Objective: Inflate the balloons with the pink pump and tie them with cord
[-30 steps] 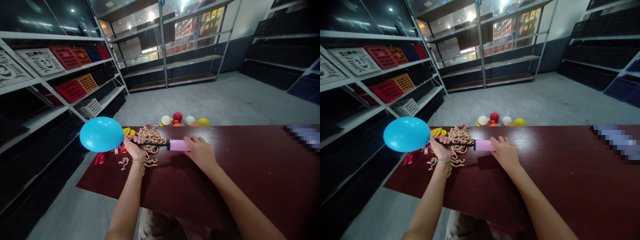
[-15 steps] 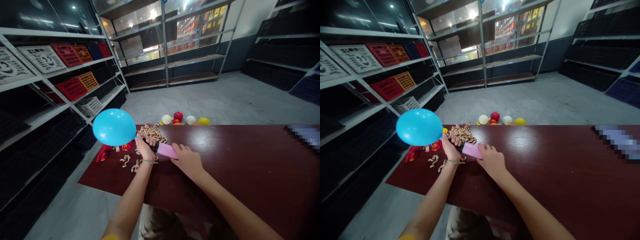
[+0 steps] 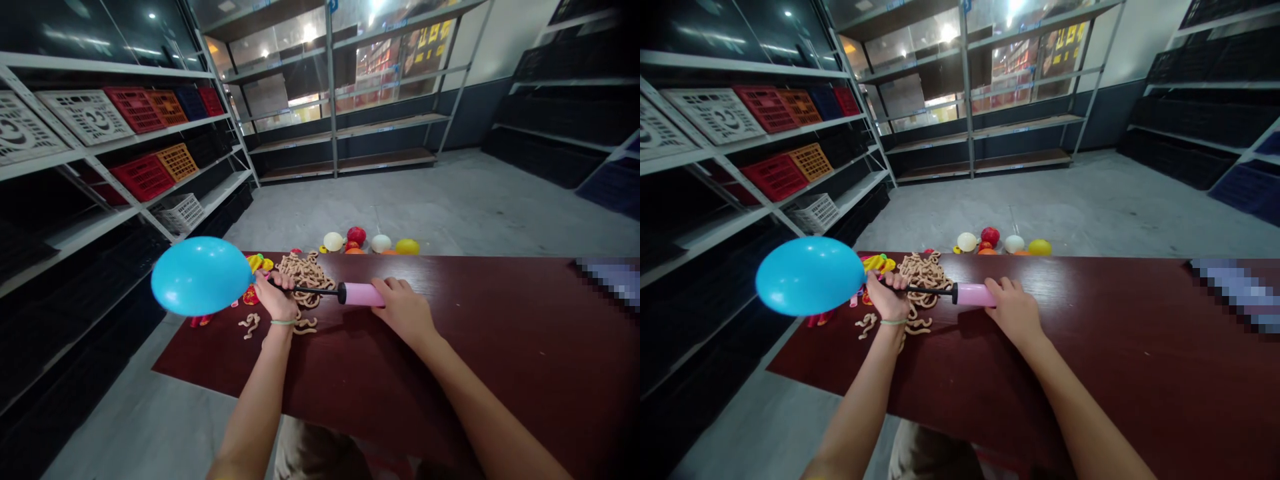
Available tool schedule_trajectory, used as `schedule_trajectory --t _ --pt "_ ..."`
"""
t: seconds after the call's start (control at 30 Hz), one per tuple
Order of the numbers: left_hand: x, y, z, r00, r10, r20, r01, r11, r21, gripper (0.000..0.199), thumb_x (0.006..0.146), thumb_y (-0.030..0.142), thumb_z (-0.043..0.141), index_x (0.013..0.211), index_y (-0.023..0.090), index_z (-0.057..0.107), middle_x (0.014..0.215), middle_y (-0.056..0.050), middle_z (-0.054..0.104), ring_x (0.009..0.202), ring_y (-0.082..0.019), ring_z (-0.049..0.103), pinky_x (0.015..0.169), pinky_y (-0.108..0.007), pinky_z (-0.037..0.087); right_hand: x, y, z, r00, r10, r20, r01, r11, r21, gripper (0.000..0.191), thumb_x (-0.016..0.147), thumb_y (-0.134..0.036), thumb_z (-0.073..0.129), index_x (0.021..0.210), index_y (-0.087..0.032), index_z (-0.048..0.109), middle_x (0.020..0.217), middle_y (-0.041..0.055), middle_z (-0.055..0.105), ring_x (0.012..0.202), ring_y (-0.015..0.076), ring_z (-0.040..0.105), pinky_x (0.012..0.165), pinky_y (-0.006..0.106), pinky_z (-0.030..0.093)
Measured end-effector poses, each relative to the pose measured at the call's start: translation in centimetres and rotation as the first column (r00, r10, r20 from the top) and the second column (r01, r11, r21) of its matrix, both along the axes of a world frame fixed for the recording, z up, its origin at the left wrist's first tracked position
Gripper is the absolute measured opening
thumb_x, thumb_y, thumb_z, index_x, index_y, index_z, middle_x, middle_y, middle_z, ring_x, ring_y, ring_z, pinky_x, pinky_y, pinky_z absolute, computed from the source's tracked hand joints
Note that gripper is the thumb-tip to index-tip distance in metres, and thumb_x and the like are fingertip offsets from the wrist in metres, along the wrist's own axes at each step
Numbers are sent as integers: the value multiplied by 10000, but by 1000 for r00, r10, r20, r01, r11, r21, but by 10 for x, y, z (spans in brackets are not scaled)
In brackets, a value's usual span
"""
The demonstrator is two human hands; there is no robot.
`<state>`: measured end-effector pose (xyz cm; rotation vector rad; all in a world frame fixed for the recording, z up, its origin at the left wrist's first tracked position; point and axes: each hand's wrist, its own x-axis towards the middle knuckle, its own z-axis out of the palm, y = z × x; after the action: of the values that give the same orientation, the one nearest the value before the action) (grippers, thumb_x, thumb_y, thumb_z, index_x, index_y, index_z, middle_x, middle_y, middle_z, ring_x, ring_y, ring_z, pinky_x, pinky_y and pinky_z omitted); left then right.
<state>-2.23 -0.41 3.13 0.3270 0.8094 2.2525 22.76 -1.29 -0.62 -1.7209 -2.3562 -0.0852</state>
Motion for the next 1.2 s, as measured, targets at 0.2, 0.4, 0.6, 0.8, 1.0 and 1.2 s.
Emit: schedule_trajectory --t 0.2,0.4,0.6,0.8,1.0,1.2 --pt "21 0 -13 999 -24 -43 23 999 -30 363 844 497 651 834 228 406 509 110 349 362 -52 328 389 -192 212 -44 -27 3 999 49 -1 -49 994 -102 347 861 -369 603 1187 -269 538 1088 66 630 985 231 572 586 272 327" --pt "36 -5 -6 991 -124 -50 121 991 -57 401 820 550 666 822 235 419 469 112 336 335 -66 326 375 -202 236 -50 -28 0 997 72 -39 -76 990 -117 397 876 -396 585 1252 -295 505 1124 61 620 1017 225 571 606 275 365" --pt "18 -4 -3 995 -88 -36 88 996 -3 354 842 483 672 820 230 427 492 104 340 363 -60 328 397 -204 251 -22 -13 0 997 68 -44 -71 995 -64 373 868 -354 591 1233 -309 528 1101 38 615 1023 222 547 590 276 321" --pt "1 0 -1 1000 0 -22 0 1000 2 309 854 419 653 833 236 404 513 106 348 383 -58 326 411 -202 240 -2 -2 5 999 31 -15 -31 999 -34 394 861 -315 588 1249 -282 530 1120 57 610 1029 234 528 598 280 317" --pt "16 -1 -5 999 -41 12 41 999 -10 301 860 428 644 826 231 418 502 105 333 366 -53 315 391 -199 208 -32 -21 3 999 32 9 -31 996 -86 354 866 -356 592 1208 -280 541 1116 69 624 1023 238 543 603 273 333" --pt "34 -5 -6 990 -141 -1 140 989 -40 350 825 479 675 823 232 427 475 108 328 339 -63 317 373 -203 212 -52 -32 -2 996 76 -48 -81 992 -97 424 889 -427 577 1280 -290 487 1098 50 633 987 222 574 599 280 341"
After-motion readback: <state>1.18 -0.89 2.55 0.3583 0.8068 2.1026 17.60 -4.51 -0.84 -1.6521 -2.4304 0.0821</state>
